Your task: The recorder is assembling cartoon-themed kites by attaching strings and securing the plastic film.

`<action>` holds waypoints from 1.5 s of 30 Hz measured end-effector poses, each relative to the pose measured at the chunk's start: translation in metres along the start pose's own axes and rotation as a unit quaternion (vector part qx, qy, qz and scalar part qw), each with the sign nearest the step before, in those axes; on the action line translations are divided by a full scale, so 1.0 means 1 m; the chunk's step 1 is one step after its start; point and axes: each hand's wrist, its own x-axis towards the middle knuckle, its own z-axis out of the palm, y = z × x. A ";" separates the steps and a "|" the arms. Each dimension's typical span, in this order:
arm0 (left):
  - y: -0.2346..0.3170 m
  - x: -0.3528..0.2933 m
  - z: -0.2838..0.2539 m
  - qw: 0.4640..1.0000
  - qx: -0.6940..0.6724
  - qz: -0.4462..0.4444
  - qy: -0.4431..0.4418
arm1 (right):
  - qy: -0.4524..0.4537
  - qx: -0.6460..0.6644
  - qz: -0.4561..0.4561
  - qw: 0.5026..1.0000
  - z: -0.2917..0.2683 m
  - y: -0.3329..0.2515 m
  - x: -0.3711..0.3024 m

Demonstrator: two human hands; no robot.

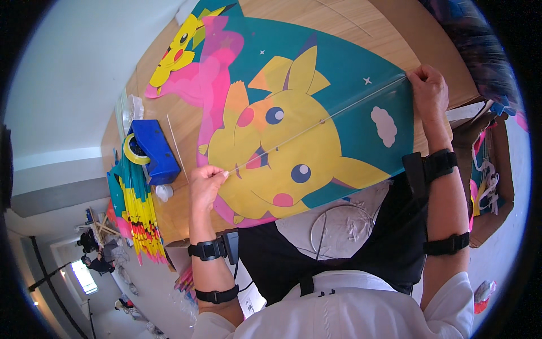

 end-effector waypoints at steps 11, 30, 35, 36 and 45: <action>-0.007 -0.002 0.001 0.999 0.018 0.026 -0.010 | -0.008 0.006 0.007 1.000 0.000 0.000 0.001; -0.032 0.004 -0.015 0.995 0.070 0.020 0.061 | -0.010 0.007 0.007 1.000 -0.002 -0.005 0.001; -0.026 -0.022 0.014 0.946 0.209 0.156 0.191 | -0.021 0.013 0.021 0.999 -0.003 -0.001 0.002; -0.015 -0.036 0.031 0.903 0.282 0.244 0.213 | -0.020 0.020 0.021 0.999 -0.002 -0.002 0.002; 0.070 -0.065 0.150 0.871 0.340 0.355 0.014 | 0.009 0.026 0.032 0.999 -0.009 -0.016 -0.004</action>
